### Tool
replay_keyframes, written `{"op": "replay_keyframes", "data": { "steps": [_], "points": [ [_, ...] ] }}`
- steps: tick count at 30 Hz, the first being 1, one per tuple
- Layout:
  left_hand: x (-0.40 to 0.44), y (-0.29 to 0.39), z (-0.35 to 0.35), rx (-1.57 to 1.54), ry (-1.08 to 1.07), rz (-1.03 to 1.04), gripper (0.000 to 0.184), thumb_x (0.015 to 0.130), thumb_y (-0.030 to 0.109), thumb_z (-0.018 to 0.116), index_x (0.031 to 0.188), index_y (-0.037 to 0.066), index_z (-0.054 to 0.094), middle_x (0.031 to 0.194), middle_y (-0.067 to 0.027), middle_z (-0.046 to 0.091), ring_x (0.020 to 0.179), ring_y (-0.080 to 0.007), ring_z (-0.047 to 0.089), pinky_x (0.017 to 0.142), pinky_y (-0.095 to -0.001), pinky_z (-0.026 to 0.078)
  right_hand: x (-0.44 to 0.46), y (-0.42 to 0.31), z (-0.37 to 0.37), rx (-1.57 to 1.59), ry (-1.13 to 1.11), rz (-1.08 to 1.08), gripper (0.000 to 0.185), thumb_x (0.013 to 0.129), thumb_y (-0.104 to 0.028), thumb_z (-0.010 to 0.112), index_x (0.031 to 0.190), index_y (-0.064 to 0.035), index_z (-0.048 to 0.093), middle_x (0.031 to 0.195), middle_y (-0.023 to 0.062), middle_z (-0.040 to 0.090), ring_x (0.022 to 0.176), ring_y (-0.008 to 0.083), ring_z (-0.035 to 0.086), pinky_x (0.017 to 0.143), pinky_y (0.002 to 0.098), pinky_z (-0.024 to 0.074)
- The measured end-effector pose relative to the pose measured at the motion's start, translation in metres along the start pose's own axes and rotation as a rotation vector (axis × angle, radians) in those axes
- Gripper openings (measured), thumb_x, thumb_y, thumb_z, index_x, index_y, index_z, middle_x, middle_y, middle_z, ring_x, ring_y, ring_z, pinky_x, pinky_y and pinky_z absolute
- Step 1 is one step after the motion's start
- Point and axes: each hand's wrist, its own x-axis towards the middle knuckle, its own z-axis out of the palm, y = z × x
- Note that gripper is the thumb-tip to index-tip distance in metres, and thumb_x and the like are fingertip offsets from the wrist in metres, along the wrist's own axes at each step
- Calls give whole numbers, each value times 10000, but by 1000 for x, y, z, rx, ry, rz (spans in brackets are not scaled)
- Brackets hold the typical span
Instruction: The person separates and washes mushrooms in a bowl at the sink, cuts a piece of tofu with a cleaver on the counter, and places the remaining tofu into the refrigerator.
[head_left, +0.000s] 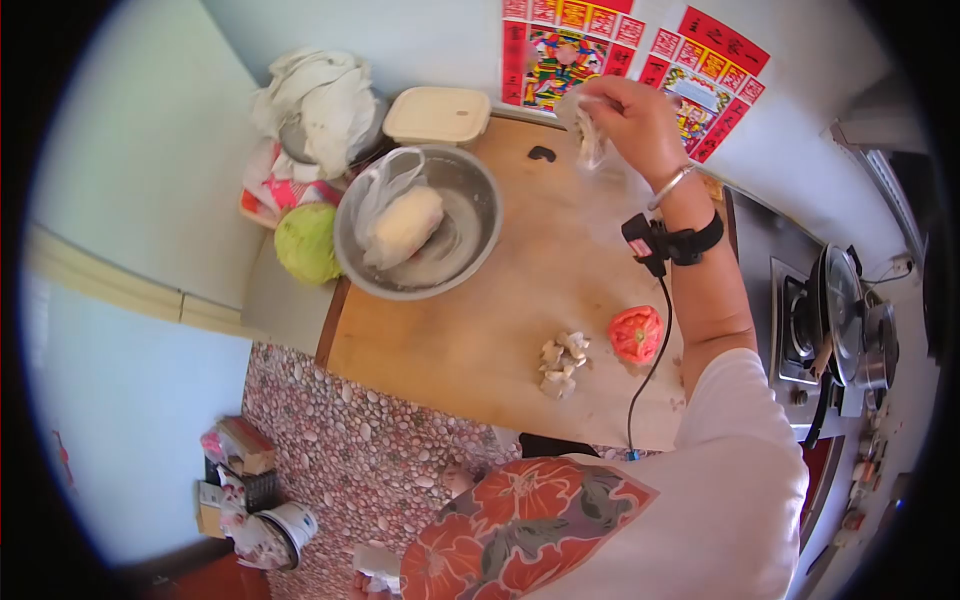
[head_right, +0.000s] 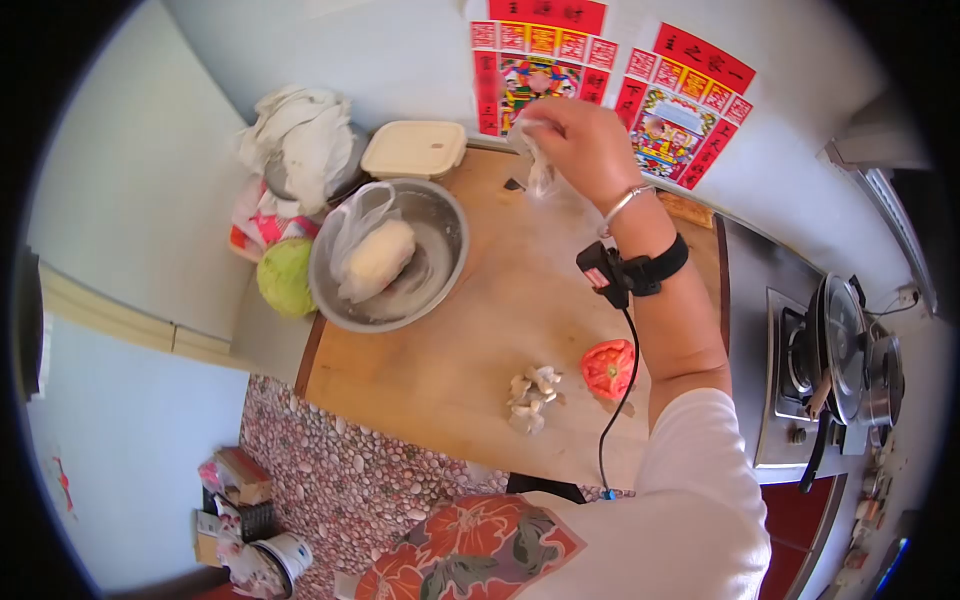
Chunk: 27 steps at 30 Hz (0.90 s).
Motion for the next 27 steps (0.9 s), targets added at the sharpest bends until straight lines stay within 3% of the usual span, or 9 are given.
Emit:
{"op": "replay_keyframes", "data": {
  "steps": [4, 11, 13, 14, 15, 20, 21, 23, 27],
  "points": [
    [17, 14, -58, -94, -9, 39, 136, 906, 155, 461, 838, 51, 517, 557, 73, 369, 456, -19, 340, 416, -175, 293, 11, -93, -5, -194, -8, -429, 108, 785, -97, 615, 876, -58, 659, 799, 100, 643, 722, 223, 623, 651, 277, 483],
    [72, 62, -162, -163, -102, 356, 144, 905, 162, 465, 845, 44, 522, 563, 72, 380, 462, -19, 345, 420, -176, 298, -33, -310, 30, 365, -298, -430, 93, 775, -10, 632, 863, 4, 659, 779, 51, 644, 696, 104, 585, 643, 225, 467],
    [81, 93, -179, -192, -144, 454, 147, 905, 165, 466, 846, 42, 524, 564, 71, 383, 464, -19, 347, 422, -177, 299, -55, -375, 77, 457, -373, -541, 93, 765, -4, 634, 854, -9, 663, 771, 58, 646, 690, 123, 590, 640, 231, 465],
    [49, 129, -163, -303, -155, 326, 165, 903, 169, 464, 890, 20, 533, 600, 52, 445, 499, -34, 401, 463, -188, 355, -70, -407, 107, 535, -421, -590, 94, 759, -5, 637, 849, -14, 663, 766, 61, 645, 683, 134, 592, 632, 236, 464],
    [77, 155, -193, -415, -410, 96, 200, 909, 218, 491, 869, 35, 559, 529, 79, 353, 410, -20, 289, 360, -188, 231, -86, -439, 138, 623, -470, -626, 95, 753, -6, 641, 845, -18, 664, 760, 65, 644, 677, 144, 594, 624, 241, 462],
    [17, 271, -162, -253, -163, 391, 217, 850, 164, 599, 1043, 76, 553, 827, -22, 624, 431, -5, 353, 372, -172, 260, -167, -590, 282, 802, -783, -824, 80, 738, -75, 660, 814, -52, 665, 743, 73, 631, 657, 212, 584, 588, 286, 454],
    [40, 287, -178, -162, -473, 485, 256, 832, 156, 619, 1063, 67, 552, 861, -26, 631, 506, -1, 449, 397, -156, 279, -181, -614, 307, 841, -818, -872, 78, 739, -94, 661, 808, -58, 665, 741, 74, 628, 656, 222, 581, 582, 294, 452],
    [31, 323, -165, -112, -391, 675, 259, 802, 117, 640, 1044, 57, 569, 882, -24, 624, 758, -71, 562, 600, -193, 415, -209, -667, 346, 908, -923, -932, 80, 748, -118, 650, 812, -72, 666, 739, 71, 625, 667, 230, 584, 587, 305, 455],
    [54, 366, -161, 23, -287, 870, 264, 751, 57, 610, 1011, 13, 583, 908, -44, 625, 808, -135, 587, 691, -255, 448, -248, -761, 413, 1155, -1020, -1130, 88, 754, -128, 630, 827, -97, 667, 728, 72, 610, 676, 243, 585, 592, 326, 458]
  ]
}}
